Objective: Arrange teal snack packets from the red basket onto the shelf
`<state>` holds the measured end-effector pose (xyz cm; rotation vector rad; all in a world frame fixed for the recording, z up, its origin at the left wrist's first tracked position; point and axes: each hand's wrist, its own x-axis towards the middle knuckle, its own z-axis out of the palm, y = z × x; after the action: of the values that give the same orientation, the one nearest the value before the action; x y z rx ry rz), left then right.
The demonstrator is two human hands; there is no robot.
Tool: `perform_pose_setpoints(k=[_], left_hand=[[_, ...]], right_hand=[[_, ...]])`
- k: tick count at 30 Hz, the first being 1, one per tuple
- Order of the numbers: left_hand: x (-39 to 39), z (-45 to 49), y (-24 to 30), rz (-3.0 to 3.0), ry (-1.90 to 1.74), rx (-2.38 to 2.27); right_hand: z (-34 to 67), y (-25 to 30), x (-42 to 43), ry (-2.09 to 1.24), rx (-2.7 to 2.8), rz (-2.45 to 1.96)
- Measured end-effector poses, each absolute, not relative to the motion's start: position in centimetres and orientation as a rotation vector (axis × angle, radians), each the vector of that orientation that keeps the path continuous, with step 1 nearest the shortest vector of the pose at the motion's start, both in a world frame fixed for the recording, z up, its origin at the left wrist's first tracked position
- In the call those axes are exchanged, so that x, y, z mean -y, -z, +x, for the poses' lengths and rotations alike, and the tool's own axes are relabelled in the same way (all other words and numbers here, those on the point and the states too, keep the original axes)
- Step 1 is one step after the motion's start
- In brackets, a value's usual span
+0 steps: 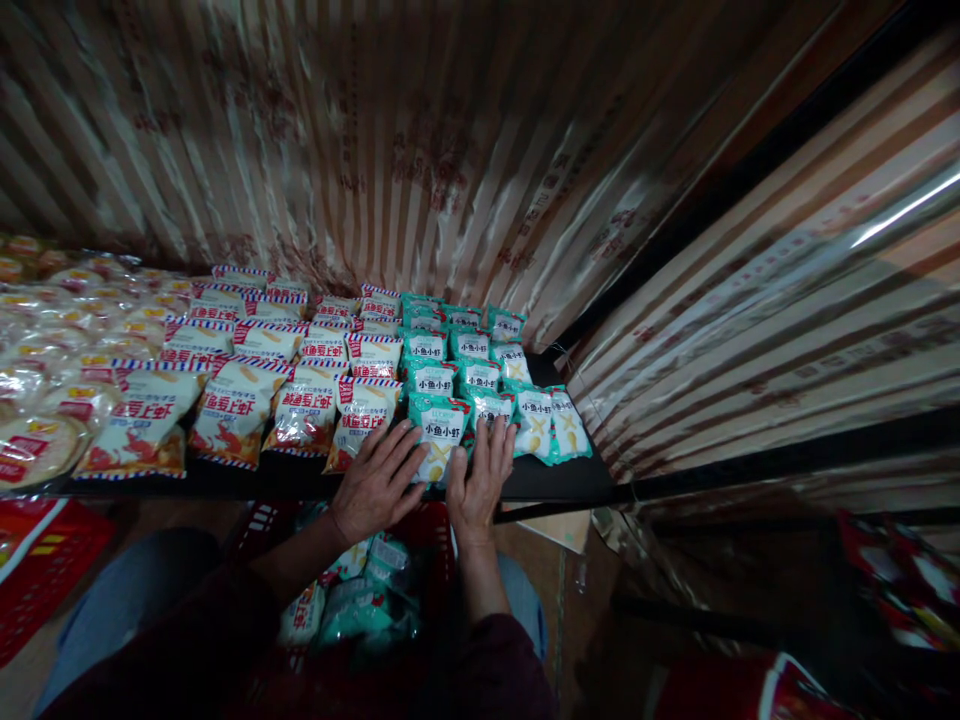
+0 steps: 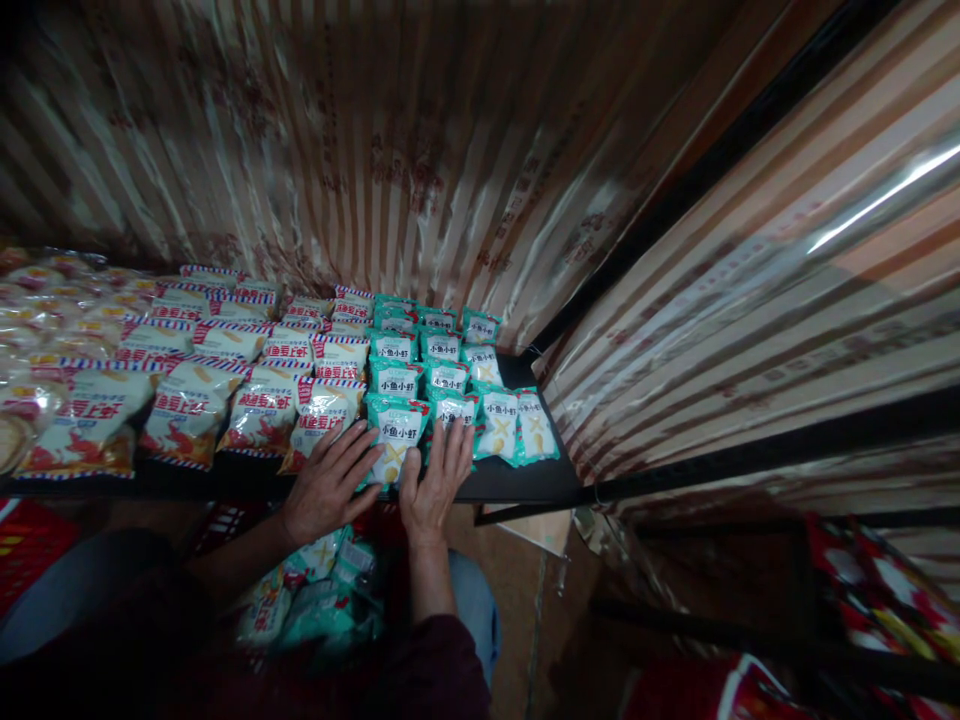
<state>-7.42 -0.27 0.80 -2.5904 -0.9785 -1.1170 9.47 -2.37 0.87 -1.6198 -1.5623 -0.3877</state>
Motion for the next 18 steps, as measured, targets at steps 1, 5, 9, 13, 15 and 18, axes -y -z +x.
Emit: perform_pose_setpoints(k=[1,5,9,13,15,18], left_hand=[[0.3,-7.4,-0.8,-2.592,1.115,0.973],[0.2,-7.3,-0.9,-2.608,1.082,0.983],[0.1,-7.4,-0.6,-2.622,1.072,0.988],[0.1,-7.4,-0.4,-2.630,1.078,0.989],[0.1,-7.4,-0.4,-2.629,1.074,0.993],[0.2,-7.3,-0.5,-2.619,1.062,0.993]], right_hand=[[9.3,-0.9,2.4,0.382,1.593,-1.596],[8.4,-0.7,2.3,0.324,1.708,-1.536],[7.8,-0.4,1.8,0.302,1.699,-1.514],[7.6,-0.4,1.8,0.319,1.704,-1.472],[7.4,-0.5,1.8,0.315,1.703,-1.471],[7.1,-0.4,1.7,0.334,1.688,-1.488]])
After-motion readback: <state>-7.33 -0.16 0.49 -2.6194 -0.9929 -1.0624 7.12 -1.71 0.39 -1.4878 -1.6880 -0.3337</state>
